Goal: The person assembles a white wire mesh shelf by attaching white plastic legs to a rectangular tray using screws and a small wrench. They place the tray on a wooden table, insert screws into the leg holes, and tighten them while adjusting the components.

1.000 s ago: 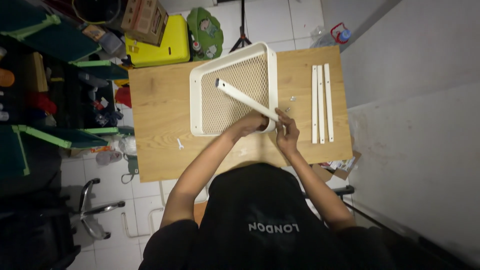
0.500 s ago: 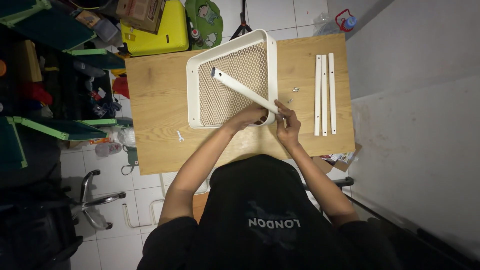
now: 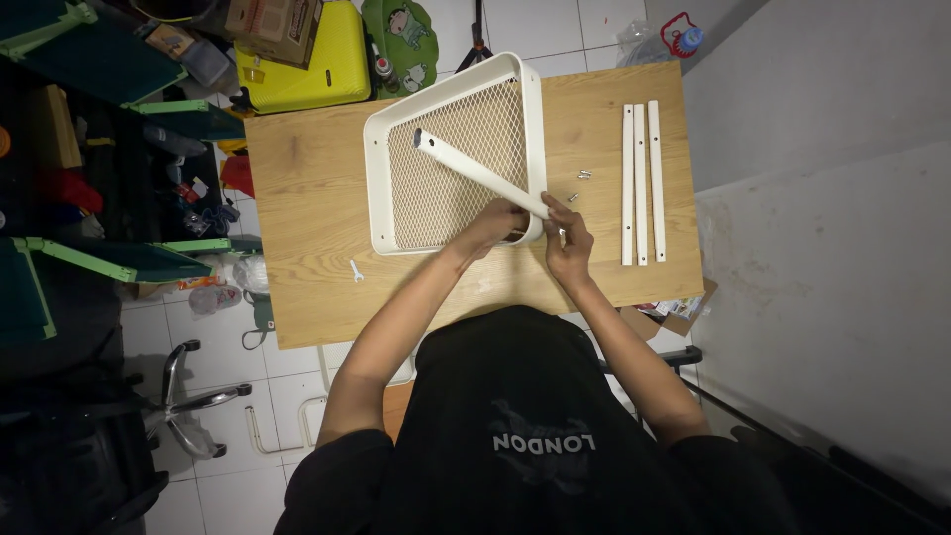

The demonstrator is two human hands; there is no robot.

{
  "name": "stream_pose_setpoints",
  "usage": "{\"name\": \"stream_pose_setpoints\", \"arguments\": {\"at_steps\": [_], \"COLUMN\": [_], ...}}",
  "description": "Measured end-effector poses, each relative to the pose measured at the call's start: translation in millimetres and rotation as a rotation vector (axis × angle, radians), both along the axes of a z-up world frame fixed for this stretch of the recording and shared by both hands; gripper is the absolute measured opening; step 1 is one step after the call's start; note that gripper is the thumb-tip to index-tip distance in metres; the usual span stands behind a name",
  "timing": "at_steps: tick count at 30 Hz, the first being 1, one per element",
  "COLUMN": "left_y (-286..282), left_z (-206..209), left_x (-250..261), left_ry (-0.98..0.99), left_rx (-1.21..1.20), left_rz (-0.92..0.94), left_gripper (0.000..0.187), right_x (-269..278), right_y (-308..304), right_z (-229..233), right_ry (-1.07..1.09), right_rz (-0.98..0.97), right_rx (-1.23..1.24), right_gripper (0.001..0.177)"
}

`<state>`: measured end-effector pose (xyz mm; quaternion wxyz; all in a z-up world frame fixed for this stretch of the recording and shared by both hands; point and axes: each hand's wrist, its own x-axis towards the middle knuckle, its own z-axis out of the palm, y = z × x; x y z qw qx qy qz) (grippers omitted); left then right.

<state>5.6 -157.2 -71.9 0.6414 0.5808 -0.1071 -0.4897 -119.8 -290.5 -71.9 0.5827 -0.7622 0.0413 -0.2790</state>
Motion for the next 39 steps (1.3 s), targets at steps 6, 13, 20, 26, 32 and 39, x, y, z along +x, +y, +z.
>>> {"name": "stream_pose_setpoints", "arguments": {"at_steps": [6,13,20,26,32,39], "left_y": [3,-4,-24,-28,-20,-10], "left_z": [-7,-52,-91,-110,-138,-149], "left_x": [1,7,12,22,23,17], "left_ry": [-0.093,-0.065,-0.339,-0.367,-0.432,-0.425], "left_rx": [0.117,0.107,0.31,0.495,0.502,0.661], "left_rz": [0.015,0.041,0.057,0.018,0.126,0.075], "left_gripper": [0.026,0.022,0.029,0.036,0.034,0.034], "right_x": [1,11,30,45,58,64], "right_y": [-3,-18,-26,-29,-29,-25], "right_z": [15,30,4,-19,-28,-41], "right_ry": [0.19,0.376,0.6,0.566,0.629,0.502], "right_rz": [0.009,0.055,0.156,0.286,0.351,0.499], "right_rx": [-0.094,-0.231,-0.218,-0.196,-0.201,-0.102], "right_gripper": [0.012,0.021,0.03,0.031,0.031,0.028]}}
